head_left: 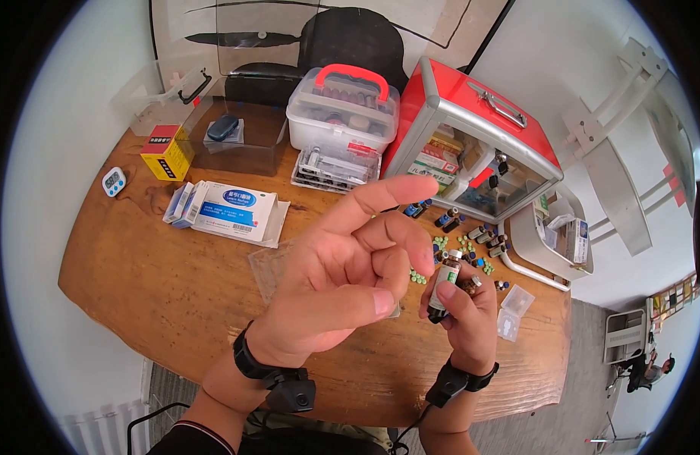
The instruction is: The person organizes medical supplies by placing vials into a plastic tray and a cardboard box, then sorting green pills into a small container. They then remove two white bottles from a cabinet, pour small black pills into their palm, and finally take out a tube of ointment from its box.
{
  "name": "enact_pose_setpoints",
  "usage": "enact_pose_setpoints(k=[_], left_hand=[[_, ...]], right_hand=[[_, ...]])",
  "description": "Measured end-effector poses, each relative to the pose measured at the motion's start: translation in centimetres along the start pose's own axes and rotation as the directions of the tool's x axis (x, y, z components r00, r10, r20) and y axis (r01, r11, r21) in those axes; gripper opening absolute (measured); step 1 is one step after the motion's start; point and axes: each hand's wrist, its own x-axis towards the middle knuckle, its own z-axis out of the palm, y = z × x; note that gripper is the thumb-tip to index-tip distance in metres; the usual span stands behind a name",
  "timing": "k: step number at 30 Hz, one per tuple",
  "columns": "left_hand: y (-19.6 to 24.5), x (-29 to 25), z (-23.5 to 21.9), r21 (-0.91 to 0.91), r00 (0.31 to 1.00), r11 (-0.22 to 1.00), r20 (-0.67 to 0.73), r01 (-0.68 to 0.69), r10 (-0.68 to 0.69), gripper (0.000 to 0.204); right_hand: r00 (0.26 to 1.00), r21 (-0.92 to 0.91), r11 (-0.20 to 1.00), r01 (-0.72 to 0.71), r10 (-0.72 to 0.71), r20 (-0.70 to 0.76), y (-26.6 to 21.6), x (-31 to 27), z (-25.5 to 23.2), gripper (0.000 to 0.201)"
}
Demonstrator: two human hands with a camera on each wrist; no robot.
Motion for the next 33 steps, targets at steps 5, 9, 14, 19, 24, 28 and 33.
enact_pose_setpoints(k=[5,9,14,19,24,28,33], left_hand=[[0.3,0.0,0.4,-0.112,0.999,0.992,0.009,0.053,-0.053,0.089],[0.2,0.0,0.5,-0.078,0.991,0.996,0.131,0.033,-0.022,0.074],[0.1,-0.5,1.2,0.067,1.0,0.998,0.001,0.02,-0.02,0.08],[0.3,-0.3,1.5,0.089,1.0,0.996,-0.015,0.012,-0.011,0.076],[0.1,-0.2,1.2,0.141,0.998,0.989,-0.058,0.038,-0.03,0.06],[-0.1,0.3,-0.5,0.37,0.994,0.924,0.019,0.096,-0.111,0.029],[0.1,0.9,-2.2,0.298,0.912,0.879,0.059,0.371,-0.405,0.022]], right_hand=[[1.0,-0.007,1.0,0.0,0.0,0.028,-0.2,-0.1,0.0,0.018],[0.999,0.043,0.999,0.01,-0.011,0.042,-0.6,-0.5,0.0,0.019],[0.998,0.107,0.993,0.05,-0.054,0.031,-0.8,-1.3,0.4,0.023],[0.995,0.289,0.956,0.051,-0.074,0.068,-1.1,-1.9,0.5,0.027],[0.97,0.516,0.857,0.002,-0.127,0.209,-0.5,-1.5,0.0,0.032],[0.918,0.723,0.658,-0.212,-0.119,0.378,-0.9,-1.5,-0.2,0.039],[0.83,0.866,0.272,-0.42,-0.271,0.488,0.0,-0.6,-0.7,0.033]])
